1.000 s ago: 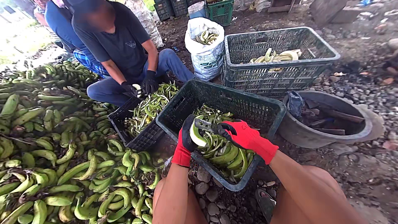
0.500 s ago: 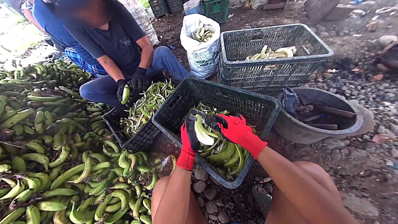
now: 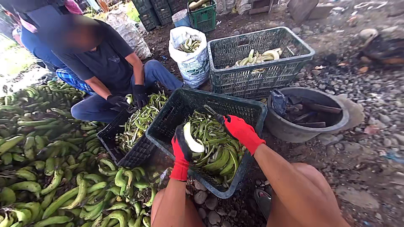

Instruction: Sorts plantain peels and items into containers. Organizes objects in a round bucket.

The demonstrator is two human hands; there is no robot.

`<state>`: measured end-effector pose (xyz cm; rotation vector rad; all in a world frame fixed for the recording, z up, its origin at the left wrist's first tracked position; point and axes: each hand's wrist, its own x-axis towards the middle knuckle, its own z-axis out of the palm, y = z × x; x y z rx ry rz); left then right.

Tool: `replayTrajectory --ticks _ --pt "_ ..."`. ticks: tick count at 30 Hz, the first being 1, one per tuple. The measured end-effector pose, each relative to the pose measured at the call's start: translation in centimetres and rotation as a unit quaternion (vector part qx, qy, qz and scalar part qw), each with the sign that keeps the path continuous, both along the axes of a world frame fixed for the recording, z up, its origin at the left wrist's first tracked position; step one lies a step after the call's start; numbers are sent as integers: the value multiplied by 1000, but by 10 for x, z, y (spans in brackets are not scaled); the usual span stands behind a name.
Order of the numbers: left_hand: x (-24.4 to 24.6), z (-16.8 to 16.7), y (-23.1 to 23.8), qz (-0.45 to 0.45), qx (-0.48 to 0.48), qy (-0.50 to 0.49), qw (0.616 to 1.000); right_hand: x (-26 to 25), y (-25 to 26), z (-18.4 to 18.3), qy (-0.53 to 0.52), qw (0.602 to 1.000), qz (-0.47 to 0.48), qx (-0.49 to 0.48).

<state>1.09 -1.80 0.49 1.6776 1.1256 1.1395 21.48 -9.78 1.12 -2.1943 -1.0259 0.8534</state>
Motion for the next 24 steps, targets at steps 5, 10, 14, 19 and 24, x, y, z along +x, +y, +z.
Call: replayTrajectory --ticks 5,10,14,19,24 --pt "6 -17 7 3 -155 196 968 14 -22 30 49 997 47 -19" --pt "73 53 56 -222 -188 4 957 45 -70 32 265 937 -2 228" --pt "171 156 90 -259 -155 -84 950 98 -122 20 255 919 -99 283" --pt "232 136 33 -270 33 206 940 194 -190 -8 59 952 -289 81" --pt "278 63 -54 -340 156 516 771 239 -227 -53 -10 939 -334 -85"
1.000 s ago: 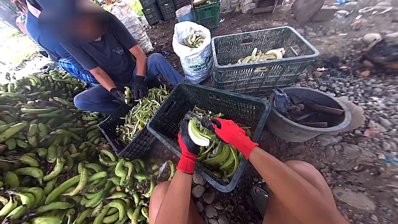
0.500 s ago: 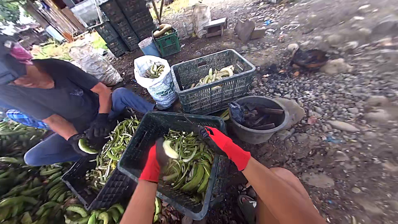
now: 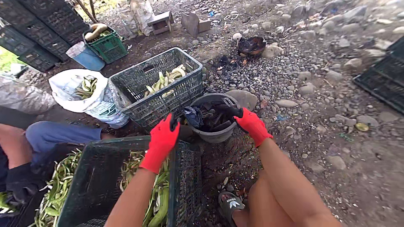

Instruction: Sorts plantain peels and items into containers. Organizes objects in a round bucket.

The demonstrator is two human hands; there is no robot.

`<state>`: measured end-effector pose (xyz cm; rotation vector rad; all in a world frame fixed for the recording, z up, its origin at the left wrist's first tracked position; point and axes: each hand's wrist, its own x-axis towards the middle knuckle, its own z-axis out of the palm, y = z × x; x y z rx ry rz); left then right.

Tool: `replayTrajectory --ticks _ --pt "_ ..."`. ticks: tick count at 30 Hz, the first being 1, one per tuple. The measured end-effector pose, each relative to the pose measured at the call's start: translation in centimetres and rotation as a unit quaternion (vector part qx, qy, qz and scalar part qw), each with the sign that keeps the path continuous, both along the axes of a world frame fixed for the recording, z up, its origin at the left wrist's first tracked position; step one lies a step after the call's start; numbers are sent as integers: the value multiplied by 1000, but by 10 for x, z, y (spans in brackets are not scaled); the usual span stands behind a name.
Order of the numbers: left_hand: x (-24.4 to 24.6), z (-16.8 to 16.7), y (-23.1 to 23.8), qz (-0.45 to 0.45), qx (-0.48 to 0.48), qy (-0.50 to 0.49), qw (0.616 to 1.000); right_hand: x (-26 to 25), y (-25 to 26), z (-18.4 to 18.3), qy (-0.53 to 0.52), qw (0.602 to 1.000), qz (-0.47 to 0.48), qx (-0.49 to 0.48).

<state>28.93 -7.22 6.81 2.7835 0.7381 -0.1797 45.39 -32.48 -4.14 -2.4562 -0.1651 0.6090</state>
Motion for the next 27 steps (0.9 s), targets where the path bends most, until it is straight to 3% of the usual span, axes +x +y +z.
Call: replayTrajectory --ticks 2,5,9,18,27 --pt "27 -24 -30 -51 48 85 994 10 -9 -7 -3 1000 -5 0" --pt "63 -80 -74 -155 34 186 970 21 -22 -13 -20 1000 -17 -3" --pt "62 -145 -122 -128 16 211 969 26 -37 -2 -37 998 -46 -3" --pt "-7 -175 -161 -100 19 204 974 -7 -54 36 -56 998 16 10" --pt "-18 -184 -148 -94 19 161 982 -31 -47 40 -31 991 122 -34"
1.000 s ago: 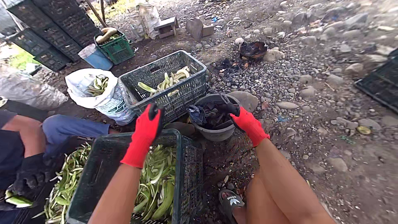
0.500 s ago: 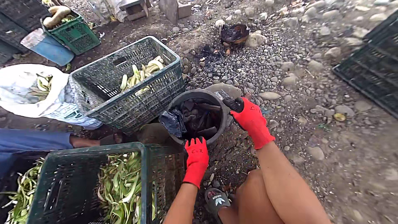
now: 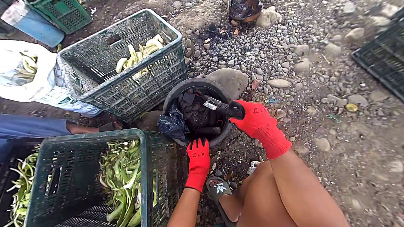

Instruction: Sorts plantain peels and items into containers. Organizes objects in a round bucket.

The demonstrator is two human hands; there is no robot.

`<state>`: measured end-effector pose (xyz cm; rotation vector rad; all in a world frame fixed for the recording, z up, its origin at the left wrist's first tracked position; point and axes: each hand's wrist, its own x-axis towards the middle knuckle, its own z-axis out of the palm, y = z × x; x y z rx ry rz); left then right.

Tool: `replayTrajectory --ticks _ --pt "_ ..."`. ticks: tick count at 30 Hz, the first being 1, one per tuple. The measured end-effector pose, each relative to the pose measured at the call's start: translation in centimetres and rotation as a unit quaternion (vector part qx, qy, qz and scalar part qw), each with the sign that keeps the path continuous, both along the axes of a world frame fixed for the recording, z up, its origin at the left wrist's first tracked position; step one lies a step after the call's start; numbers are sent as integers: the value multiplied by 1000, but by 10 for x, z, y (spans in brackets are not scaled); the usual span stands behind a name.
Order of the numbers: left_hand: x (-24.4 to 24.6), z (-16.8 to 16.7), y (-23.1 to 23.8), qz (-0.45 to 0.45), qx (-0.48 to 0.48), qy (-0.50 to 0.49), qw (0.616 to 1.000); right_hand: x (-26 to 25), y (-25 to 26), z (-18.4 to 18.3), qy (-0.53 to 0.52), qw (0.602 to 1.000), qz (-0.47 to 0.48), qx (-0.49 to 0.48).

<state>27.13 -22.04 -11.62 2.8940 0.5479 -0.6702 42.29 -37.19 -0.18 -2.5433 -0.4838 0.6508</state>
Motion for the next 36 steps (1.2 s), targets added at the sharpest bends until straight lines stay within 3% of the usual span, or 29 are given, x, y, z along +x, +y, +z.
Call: replayTrajectory --ticks 9,15,21,25,29,33,36 --pt "-22 -18 -14 -10 11 -9 1000 13 45 -27 -117 991 31 51" --pt "-27 -24 -18 2 4 -14 1000 27 69 -47 -43 994 66 77" --pt "-23 -18 -18 5 -9 10 1000 14 81 -33 -42 987 127 89" --pt "-17 -13 -14 2 -17 -5 1000 -6 86 -41 77 962 246 -87" --pt "-2 0 -5 4 -58 4 998 -22 101 -73 53 940 266 -205" --pt "1 2 -1 8 -76 2 997 -22 106 -89 53 951 224 -208" --pt "1 2 0 12 -91 5 996 -5 103 -74 94 970 180 -136"
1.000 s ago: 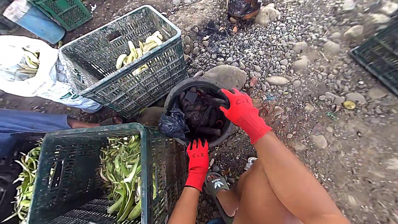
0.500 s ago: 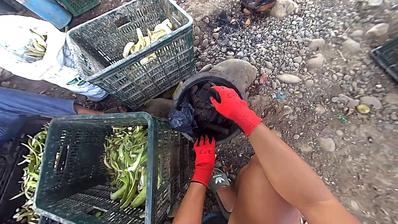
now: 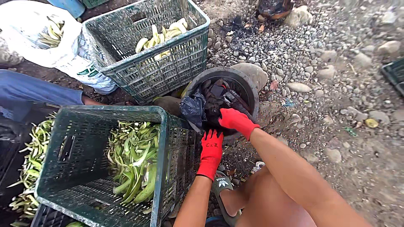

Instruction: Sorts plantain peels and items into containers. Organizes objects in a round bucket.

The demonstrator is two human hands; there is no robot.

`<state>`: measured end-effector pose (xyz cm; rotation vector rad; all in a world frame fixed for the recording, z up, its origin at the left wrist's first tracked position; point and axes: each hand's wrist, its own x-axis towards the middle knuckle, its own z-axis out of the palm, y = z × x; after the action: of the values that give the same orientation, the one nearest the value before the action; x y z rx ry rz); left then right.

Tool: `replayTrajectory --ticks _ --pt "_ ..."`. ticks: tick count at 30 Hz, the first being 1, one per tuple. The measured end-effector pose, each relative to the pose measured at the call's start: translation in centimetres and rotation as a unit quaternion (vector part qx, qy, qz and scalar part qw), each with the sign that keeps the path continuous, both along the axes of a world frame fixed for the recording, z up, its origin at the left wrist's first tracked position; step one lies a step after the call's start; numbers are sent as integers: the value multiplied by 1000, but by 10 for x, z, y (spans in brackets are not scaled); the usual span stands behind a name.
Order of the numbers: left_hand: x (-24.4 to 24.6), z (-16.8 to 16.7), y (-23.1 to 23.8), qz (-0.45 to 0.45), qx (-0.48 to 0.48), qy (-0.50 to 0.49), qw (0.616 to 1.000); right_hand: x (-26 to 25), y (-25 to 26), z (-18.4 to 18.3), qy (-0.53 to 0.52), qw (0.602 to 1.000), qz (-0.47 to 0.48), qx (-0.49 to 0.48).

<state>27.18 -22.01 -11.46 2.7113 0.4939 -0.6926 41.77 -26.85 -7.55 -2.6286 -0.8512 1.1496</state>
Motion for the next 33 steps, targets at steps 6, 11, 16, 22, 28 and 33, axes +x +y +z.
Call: replayTrajectory --ticks 6,11,16,22,28,33 --pt "1 0 1 0 -7 -10 1000 31 -33 30 46 986 -50 154" --pt "8 0 2 -2 2 -22 1000 38 -71 27 36 960 -48 273" --pt "11 1 0 5 -2 -21 1000 32 -70 28 -45 961 -163 217" --pt "6 -4 -3 10 -7 -24 1000 37 -54 15 -96 951 -204 211" --pt "3 -5 -1 10 -7 -29 999 32 -48 27 -115 962 -175 173" --pt "3 -7 -2 4 -5 -24 1000 6 -21 38 -218 948 -106 207"
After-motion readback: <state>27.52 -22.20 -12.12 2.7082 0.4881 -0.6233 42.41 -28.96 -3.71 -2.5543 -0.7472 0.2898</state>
